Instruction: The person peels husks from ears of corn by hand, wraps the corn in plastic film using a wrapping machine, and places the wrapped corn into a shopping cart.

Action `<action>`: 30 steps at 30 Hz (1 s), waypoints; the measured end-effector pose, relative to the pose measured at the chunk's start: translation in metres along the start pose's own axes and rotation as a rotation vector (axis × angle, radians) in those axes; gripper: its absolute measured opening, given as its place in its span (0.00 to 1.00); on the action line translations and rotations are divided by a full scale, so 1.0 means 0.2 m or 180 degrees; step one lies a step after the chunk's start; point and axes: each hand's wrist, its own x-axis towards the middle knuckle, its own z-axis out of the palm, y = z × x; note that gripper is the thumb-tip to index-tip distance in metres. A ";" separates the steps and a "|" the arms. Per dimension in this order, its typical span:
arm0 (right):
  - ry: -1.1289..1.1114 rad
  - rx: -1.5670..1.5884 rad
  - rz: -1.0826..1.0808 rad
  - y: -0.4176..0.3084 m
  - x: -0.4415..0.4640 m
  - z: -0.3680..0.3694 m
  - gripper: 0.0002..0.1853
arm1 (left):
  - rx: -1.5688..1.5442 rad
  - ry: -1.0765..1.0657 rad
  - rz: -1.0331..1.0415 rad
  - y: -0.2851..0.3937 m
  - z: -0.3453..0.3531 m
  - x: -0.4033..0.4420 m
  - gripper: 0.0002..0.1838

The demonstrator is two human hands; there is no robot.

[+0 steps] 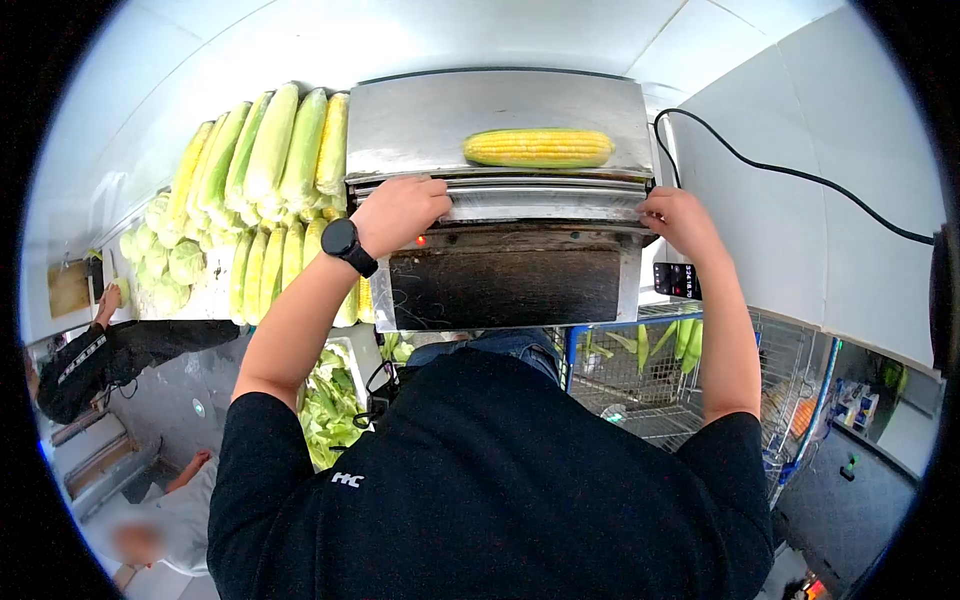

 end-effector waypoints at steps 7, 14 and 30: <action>-0.0240 0.0145 -0.0307 0.03 0.06 0.03 0.06 | -0.0435 0.0060 -0.0482 -0.01 0.00 -0.04 0.04; -0.0290 0.0235 -0.0102 0.04 0.07 0.05 0.05 | -0.0671 0.0264 -0.0675 -0.01 0.01 -0.08 0.05; 0.0446 0.0977 -0.0093 0.07 0.00 0.13 0.05 | -0.0421 -0.0002 -0.0453 -0.03 0.03 -0.01 0.03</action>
